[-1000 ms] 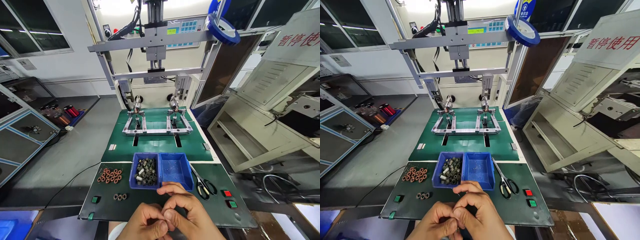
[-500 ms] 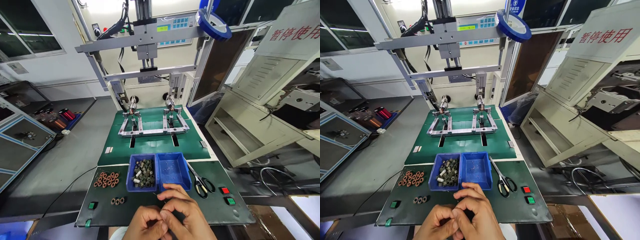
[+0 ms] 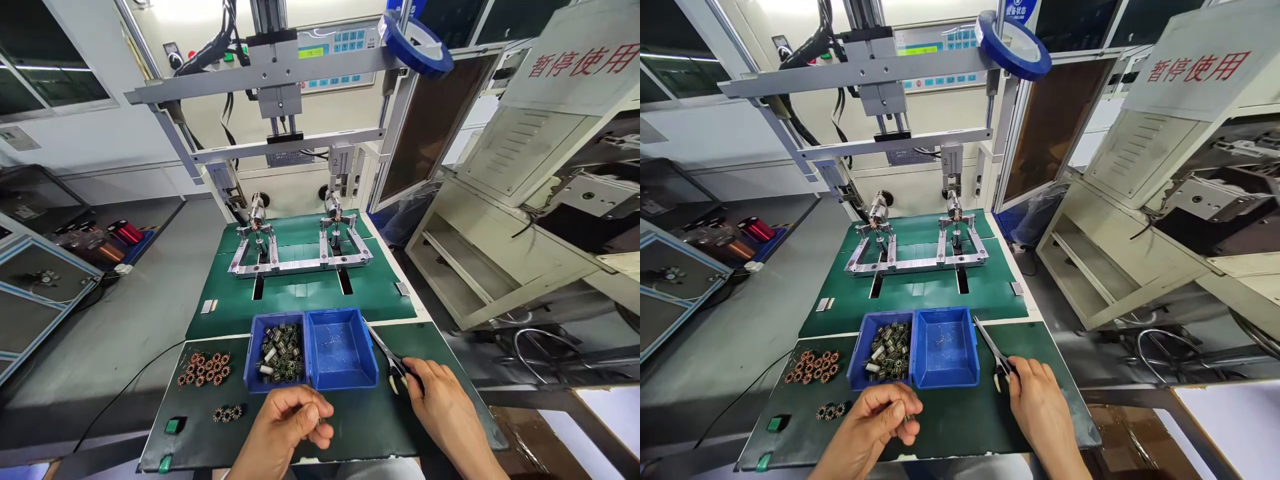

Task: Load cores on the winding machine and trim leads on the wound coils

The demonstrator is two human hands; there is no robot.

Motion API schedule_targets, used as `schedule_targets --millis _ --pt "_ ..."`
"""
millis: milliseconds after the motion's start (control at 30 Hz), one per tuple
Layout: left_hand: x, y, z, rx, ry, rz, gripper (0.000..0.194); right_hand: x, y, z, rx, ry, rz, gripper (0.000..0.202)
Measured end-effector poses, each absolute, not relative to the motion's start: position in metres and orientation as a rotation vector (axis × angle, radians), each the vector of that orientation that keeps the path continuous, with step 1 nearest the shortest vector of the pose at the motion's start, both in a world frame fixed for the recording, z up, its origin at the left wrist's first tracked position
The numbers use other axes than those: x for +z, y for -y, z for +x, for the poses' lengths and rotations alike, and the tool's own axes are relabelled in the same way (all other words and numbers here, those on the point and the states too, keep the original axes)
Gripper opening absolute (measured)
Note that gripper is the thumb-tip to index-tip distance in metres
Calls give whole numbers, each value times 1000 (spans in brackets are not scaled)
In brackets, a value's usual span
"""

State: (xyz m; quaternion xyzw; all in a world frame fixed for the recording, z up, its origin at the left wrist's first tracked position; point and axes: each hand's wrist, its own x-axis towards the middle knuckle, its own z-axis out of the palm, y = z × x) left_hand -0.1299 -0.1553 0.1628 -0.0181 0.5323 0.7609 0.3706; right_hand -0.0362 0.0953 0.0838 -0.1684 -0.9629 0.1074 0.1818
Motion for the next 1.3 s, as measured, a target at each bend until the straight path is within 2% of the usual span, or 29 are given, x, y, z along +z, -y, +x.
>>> schedule_targets --millis 167,267,333,400,467,533,633,833,1067,1300 --pt "162 152 -134 1951 -1368 -64 31 79 -91 -34 205 2763 -447 34" --pt "164 150 -137 1943 -1375 -67 32 81 -97 -34 326 2829 -572 37" --pt "166 148 -139 1937 -1387 -64 33 89 -105 -32 599 2838 -689 37" --pt "166 146 -141 1917 -1404 -60 34 104 -114 -28 1020 2738 -763 39" --pt "165 145 -145 1882 -1423 -48 37 123 -122 -22 1451 2580 -764 42" --pt "163 144 -148 1835 -1435 -19 39 141 -126 -18 1736 2476 -694 42" --pt "159 142 -154 1761 -1418 43 39 159 -122 -22 1957 2489 -521 35" --pt "154 130 -156 1722 -1387 96 35 169 -97 -55 2412 2439 -342 39" --pt "159 116 -157 1702 -1397 -50 48 166 -89 -68 2503 2337 -329 34" --pt "155 109 -159 1695 -1401 -78 48 160 -93 -67 2503 2351 -326 32"
